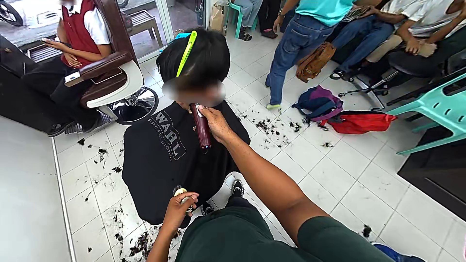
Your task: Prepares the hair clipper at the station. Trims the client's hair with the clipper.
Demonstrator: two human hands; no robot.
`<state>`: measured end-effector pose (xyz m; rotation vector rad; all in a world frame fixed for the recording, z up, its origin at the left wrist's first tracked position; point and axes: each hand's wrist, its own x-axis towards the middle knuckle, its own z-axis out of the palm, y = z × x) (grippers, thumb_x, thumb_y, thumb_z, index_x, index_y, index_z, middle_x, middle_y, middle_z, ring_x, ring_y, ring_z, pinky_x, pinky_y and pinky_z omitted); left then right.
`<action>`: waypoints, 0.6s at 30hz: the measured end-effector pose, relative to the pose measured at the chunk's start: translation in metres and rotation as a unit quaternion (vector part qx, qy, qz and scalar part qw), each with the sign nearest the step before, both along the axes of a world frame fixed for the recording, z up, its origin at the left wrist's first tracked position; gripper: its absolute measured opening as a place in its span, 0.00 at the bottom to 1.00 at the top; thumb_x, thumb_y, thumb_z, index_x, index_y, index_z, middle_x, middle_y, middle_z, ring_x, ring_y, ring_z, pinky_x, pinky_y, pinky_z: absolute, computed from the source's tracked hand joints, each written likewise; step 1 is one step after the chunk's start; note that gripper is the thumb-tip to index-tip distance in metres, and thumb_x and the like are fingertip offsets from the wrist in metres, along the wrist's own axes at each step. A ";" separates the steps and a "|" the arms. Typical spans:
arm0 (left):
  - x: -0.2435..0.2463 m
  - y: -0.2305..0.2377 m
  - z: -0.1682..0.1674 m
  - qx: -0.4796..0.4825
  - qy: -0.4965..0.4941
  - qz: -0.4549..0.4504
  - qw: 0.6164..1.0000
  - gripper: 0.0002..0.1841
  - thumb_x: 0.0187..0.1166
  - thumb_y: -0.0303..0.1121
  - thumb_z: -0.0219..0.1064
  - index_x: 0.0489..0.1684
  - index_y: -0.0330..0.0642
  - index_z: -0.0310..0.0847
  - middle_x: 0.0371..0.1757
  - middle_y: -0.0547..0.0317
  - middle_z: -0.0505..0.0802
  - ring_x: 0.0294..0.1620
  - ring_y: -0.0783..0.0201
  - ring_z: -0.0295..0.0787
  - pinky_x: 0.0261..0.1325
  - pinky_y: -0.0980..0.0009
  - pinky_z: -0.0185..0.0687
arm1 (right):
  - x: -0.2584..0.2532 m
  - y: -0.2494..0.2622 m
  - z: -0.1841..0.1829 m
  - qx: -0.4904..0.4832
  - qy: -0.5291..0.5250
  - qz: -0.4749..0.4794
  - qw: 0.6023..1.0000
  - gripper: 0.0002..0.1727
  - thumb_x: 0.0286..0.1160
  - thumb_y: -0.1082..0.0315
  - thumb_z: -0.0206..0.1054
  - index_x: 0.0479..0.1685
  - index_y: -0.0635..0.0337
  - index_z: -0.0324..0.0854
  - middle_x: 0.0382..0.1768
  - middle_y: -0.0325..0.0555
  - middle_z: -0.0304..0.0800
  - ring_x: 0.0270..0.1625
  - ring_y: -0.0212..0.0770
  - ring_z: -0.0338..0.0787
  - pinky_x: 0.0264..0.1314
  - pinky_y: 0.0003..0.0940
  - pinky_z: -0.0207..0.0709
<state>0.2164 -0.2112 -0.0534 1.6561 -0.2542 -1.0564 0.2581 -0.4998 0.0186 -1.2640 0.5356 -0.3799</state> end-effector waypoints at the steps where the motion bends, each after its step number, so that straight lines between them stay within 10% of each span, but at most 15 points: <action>1: 0.000 0.000 -0.001 0.000 0.001 0.000 1.000 0.09 0.84 0.25 0.64 0.47 0.36 0.92 0.35 0.60 0.96 0.30 0.71 0.92 0.29 0.76 0.87 | 0.000 0.000 0.000 0.001 -0.002 0.000 1.000 0.25 0.95 0.52 0.50 0.59 0.69 0.78 0.43 0.56 0.89 0.41 0.47 0.92 0.48 0.46 0.89; 18: -0.005 -0.007 0.000 -0.001 -0.003 -0.017 1.000 0.09 0.84 0.27 0.64 0.48 0.36 0.92 0.37 0.60 0.96 0.31 0.70 0.92 0.31 0.76 0.87 | -0.005 -0.008 0.001 -0.027 0.011 0.003 1.000 0.25 0.94 0.52 0.51 0.57 0.70 0.78 0.42 0.56 0.88 0.39 0.47 0.92 0.47 0.47 0.90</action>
